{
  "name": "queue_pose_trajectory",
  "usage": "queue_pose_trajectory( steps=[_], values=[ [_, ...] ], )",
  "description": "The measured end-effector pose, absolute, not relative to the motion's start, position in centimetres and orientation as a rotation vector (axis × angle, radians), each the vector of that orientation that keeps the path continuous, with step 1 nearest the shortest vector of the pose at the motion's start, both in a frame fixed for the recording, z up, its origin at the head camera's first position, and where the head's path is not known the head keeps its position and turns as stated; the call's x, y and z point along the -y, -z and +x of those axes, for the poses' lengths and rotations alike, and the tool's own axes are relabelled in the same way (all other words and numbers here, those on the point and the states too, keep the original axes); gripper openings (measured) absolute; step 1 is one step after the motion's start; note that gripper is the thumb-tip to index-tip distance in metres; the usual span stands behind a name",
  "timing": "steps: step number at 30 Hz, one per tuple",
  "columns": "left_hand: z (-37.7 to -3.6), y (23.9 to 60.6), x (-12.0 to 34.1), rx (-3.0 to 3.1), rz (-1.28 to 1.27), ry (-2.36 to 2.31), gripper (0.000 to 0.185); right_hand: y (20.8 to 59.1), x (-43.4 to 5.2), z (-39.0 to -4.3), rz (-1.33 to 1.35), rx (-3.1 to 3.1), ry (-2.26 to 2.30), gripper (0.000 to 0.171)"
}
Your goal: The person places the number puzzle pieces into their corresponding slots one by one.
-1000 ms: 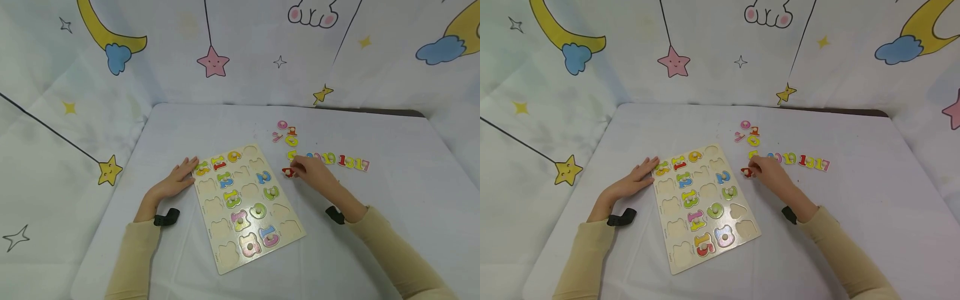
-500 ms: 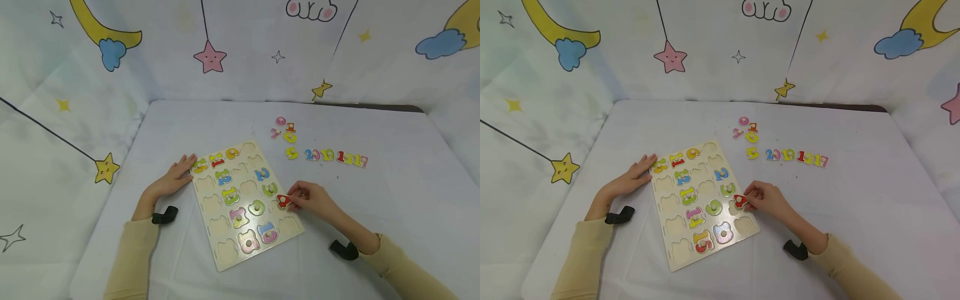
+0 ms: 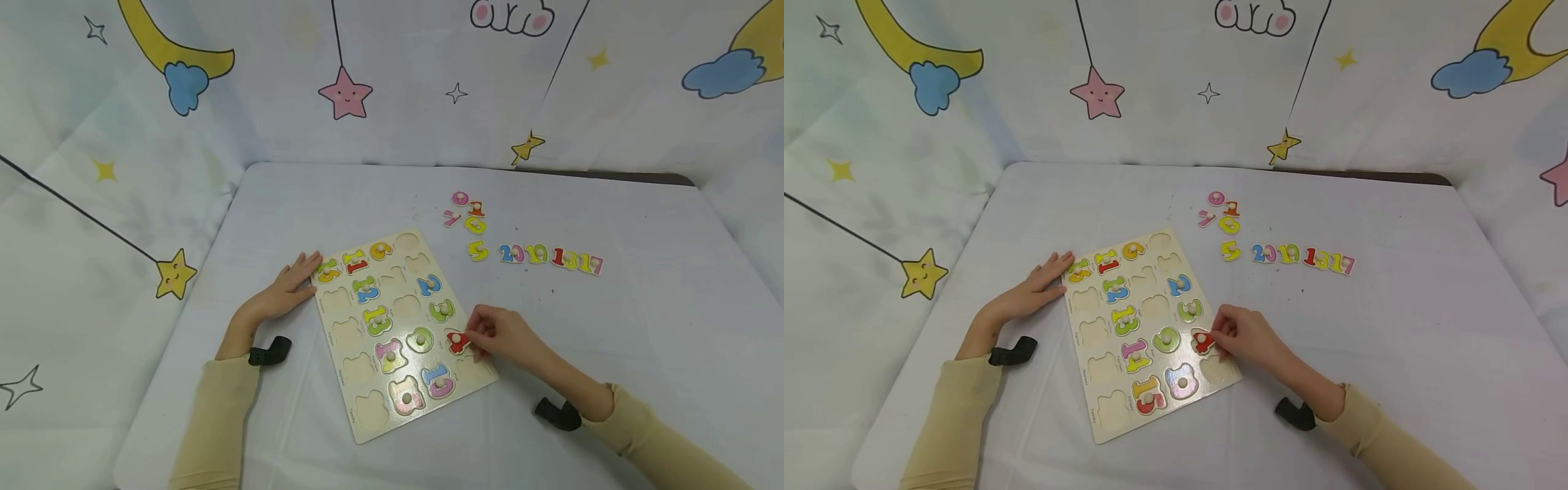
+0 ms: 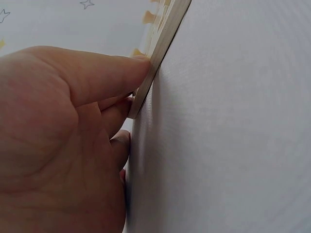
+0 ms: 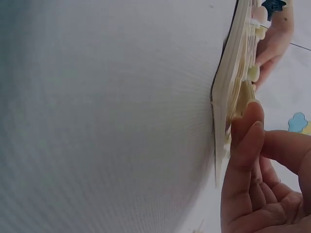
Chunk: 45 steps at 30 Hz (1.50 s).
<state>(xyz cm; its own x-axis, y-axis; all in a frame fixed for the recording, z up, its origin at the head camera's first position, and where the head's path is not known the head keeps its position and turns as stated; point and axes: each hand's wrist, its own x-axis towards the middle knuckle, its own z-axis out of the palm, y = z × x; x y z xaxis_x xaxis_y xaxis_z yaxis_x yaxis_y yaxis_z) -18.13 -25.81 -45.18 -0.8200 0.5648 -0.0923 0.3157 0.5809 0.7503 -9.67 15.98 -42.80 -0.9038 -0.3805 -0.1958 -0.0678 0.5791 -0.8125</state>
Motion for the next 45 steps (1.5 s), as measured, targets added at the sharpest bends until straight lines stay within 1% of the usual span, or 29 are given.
queue_pose_trajectory(
  steps=[15,31,41,45],
  values=[
    [-18.11,44.74,25.61,-2.48,0.674,-1.077,0.062,42.37,-15.69,-9.79,-0.288,-2.591,1.302,0.009],
    [-18.08,44.99,25.71,-2.486,0.671,-1.075,0.062,42.87,-15.3,-9.35,-0.402,-2.586,1.091,0.015],
    [-18.09,45.06,25.7,-2.491,0.697,-1.089,0.061,42.88,-15.26,-9.31,-0.38,-2.615,1.176,0.013],
    [-18.04,44.85,25.65,-2.489,0.693,-1.09,0.061,42.91,-15.11,-9.24,-0.406,-2.617,1.139,0.014]
  ],
)
